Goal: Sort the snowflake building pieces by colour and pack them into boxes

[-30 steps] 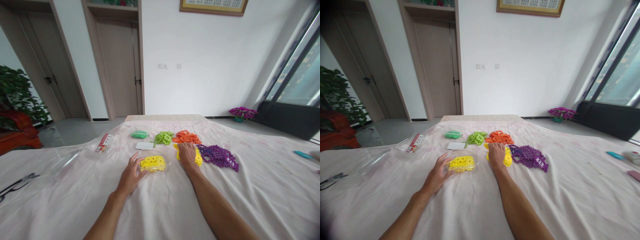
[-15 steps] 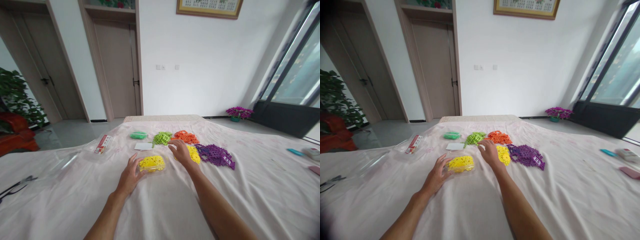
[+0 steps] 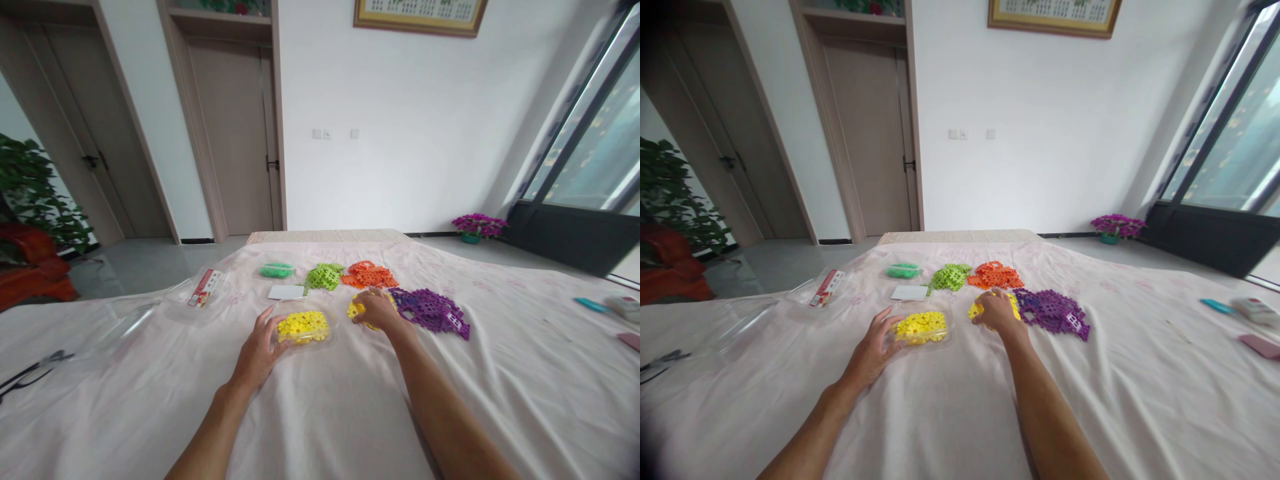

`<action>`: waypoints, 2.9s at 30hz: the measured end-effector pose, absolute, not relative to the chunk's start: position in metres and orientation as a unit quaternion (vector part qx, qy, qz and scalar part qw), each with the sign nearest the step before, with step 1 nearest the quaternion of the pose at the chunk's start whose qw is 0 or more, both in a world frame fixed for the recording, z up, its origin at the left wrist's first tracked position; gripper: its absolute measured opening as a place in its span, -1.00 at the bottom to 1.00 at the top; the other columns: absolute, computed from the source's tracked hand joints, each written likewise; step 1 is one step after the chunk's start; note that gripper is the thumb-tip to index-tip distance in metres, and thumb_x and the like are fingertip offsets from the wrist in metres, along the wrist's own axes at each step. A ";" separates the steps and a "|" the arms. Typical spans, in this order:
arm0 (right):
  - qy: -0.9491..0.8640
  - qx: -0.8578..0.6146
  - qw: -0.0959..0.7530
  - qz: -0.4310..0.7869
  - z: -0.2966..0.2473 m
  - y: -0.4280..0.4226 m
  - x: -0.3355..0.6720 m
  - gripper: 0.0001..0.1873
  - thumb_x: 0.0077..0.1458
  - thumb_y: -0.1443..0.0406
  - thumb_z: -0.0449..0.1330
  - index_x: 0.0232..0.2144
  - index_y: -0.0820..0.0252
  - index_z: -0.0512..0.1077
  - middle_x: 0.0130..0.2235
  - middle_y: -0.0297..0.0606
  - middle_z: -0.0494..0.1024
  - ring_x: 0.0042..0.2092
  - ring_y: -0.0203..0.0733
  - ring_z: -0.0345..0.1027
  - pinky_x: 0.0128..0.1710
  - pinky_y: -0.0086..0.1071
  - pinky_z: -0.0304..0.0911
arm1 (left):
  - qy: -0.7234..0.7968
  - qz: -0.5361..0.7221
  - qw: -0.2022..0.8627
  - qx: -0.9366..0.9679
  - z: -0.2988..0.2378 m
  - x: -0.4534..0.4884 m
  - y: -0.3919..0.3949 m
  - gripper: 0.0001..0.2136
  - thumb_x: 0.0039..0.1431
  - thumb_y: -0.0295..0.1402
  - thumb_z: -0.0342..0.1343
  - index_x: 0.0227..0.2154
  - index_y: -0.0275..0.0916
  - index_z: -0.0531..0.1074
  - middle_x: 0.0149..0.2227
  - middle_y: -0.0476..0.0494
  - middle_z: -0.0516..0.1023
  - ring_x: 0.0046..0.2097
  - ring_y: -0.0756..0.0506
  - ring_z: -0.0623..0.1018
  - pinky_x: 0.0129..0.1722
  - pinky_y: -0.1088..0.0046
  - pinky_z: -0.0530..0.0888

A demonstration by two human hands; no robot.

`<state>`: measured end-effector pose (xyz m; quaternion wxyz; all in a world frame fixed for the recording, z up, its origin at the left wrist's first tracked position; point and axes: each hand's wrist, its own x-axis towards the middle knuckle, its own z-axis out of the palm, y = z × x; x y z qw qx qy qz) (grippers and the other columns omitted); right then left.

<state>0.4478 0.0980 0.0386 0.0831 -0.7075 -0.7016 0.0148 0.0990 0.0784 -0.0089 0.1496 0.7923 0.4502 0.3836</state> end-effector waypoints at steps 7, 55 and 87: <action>-0.684 -0.725 0.072 -0.005 0.037 0.097 0.450 -0.48 -0.11 0.02 0.34 -0.08 0.04 0.54 0.07 -0.13 0.46 0.19 0.17 0.10 0.09 -0.06 0.01 | 0.455 0.381 0.153 0.790 -0.006 0.100 0.077 -0.59 0.20 -0.08 0.08 0.07 -0.06 0.34 0.30 -0.21 0.15 0.25 -0.21 0.31 0.16 0.15 0.38; -0.656 -0.754 0.013 0.024 0.059 0.092 0.451 -0.44 -0.23 0.21 0.42 -0.09 0.12 0.53 -0.06 -0.08 0.50 0.01 0.06 0.33 -0.11 -0.28 0.22 | 0.461 0.377 0.167 0.786 -0.009 0.100 0.079 -0.62 0.21 -0.17 0.09 0.08 -0.06 0.34 0.32 -0.19 0.11 0.27 -0.19 0.28 0.20 0.16 0.32; -0.683 -0.725 0.085 -0.015 0.039 0.099 0.447 -0.40 -0.09 0.09 0.36 0.03 0.09 0.47 0.13 -0.08 0.40 0.17 0.11 0.16 0.09 -0.17 0.09 | 0.461 0.370 0.166 0.789 -0.010 0.100 0.079 -0.62 0.22 -0.19 0.08 0.09 -0.06 0.31 0.31 -0.19 0.09 0.28 -0.20 0.26 0.22 0.14 0.30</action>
